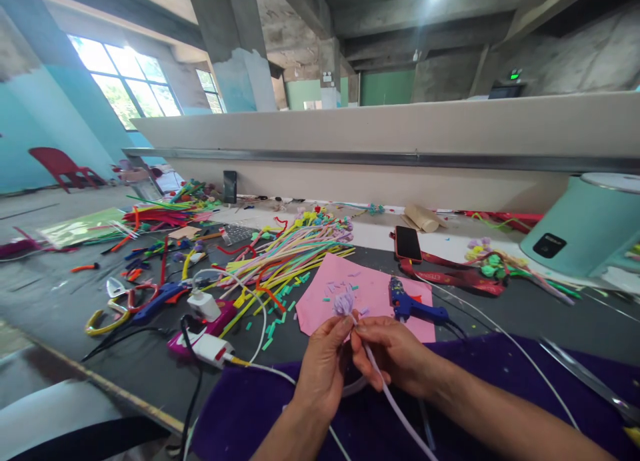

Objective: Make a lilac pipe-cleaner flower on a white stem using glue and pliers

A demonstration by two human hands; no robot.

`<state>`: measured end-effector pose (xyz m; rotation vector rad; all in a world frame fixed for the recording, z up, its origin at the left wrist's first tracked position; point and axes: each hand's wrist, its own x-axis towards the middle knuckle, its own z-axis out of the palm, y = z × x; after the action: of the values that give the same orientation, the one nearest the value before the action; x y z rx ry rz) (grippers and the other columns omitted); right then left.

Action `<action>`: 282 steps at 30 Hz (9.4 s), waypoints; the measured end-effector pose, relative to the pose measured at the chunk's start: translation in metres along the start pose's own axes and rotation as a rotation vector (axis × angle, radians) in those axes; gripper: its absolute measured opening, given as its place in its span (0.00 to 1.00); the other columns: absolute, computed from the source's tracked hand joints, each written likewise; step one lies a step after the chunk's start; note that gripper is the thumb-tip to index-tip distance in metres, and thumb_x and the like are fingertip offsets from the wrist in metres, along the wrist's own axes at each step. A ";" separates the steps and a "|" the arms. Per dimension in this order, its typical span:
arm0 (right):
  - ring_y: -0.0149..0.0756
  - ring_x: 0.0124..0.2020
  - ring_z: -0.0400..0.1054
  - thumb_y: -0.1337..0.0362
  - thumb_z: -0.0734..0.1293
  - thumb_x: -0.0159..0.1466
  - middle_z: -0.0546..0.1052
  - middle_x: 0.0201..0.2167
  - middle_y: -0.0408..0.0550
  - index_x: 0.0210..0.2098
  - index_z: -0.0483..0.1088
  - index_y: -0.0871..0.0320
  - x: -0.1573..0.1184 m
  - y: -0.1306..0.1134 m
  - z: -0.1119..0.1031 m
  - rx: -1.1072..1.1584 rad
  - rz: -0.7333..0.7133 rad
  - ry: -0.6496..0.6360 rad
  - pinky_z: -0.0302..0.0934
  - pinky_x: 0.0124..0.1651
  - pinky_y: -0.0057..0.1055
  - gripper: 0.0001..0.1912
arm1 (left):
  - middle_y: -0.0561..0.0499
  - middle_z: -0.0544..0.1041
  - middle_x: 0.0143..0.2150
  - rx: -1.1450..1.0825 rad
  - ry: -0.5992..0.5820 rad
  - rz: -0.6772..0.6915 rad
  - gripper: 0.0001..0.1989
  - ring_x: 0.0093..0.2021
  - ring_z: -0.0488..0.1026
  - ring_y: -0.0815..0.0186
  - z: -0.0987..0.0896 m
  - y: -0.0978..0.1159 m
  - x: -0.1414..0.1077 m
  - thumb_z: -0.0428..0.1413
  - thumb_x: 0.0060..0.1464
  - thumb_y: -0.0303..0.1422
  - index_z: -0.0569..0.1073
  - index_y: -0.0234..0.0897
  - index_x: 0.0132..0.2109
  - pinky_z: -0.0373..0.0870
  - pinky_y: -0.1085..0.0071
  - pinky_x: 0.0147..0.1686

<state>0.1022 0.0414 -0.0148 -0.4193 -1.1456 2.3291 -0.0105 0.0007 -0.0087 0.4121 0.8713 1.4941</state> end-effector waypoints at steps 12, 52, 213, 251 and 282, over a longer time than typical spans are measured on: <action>0.23 0.09 0.60 0.63 0.57 0.61 0.71 0.12 0.44 0.28 0.67 0.66 -0.002 0.001 0.004 -0.013 -0.022 -0.004 0.41 0.10 0.17 0.13 | 0.52 0.75 0.26 -0.007 -0.017 -0.014 0.06 0.30 0.71 0.71 0.002 0.003 -0.004 0.60 0.44 0.31 0.76 0.33 0.31 0.66 0.77 0.35; 0.22 0.08 0.56 0.60 0.58 0.60 0.69 0.11 0.42 0.26 0.67 0.65 -0.003 0.004 0.015 -0.009 -0.026 0.082 0.39 0.11 0.19 0.14 | 0.51 0.76 0.23 -0.003 0.043 -0.021 0.12 0.27 0.73 0.68 0.005 0.003 -0.006 0.62 0.38 0.38 0.77 0.32 0.29 0.69 0.74 0.36; 0.25 0.24 0.58 0.66 0.66 0.55 0.67 0.23 0.39 0.28 0.65 0.61 -0.015 -0.024 0.021 -0.642 -0.305 0.269 0.53 0.27 0.23 0.05 | 0.51 0.76 0.29 -0.026 -0.015 0.136 0.03 0.31 0.71 0.69 0.005 0.005 -0.011 0.60 0.44 0.29 0.75 0.34 0.29 0.66 0.74 0.35; 0.21 0.13 0.58 0.58 0.67 0.55 0.68 0.16 0.38 0.27 0.64 0.62 -0.006 -0.010 0.011 -0.255 -0.087 0.158 0.46 0.15 0.18 0.13 | 0.50 0.76 0.31 -0.005 0.037 0.206 0.09 0.32 0.70 0.69 0.004 0.004 -0.011 0.62 0.40 0.28 0.77 0.32 0.33 0.68 0.72 0.35; 0.19 0.11 0.58 0.57 0.66 0.58 0.69 0.19 0.40 0.30 0.66 0.63 -0.007 -0.041 -0.002 0.019 -0.224 0.180 0.44 0.12 0.16 0.14 | 0.52 0.69 0.26 0.389 -0.034 0.243 0.10 0.27 0.62 0.69 0.007 0.013 -0.017 0.55 0.49 0.36 0.71 0.35 0.26 0.59 0.75 0.27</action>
<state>0.1220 0.0600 0.0171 -0.4582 -1.0271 2.0626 -0.0115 -0.0125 0.0094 0.8524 1.1184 1.5306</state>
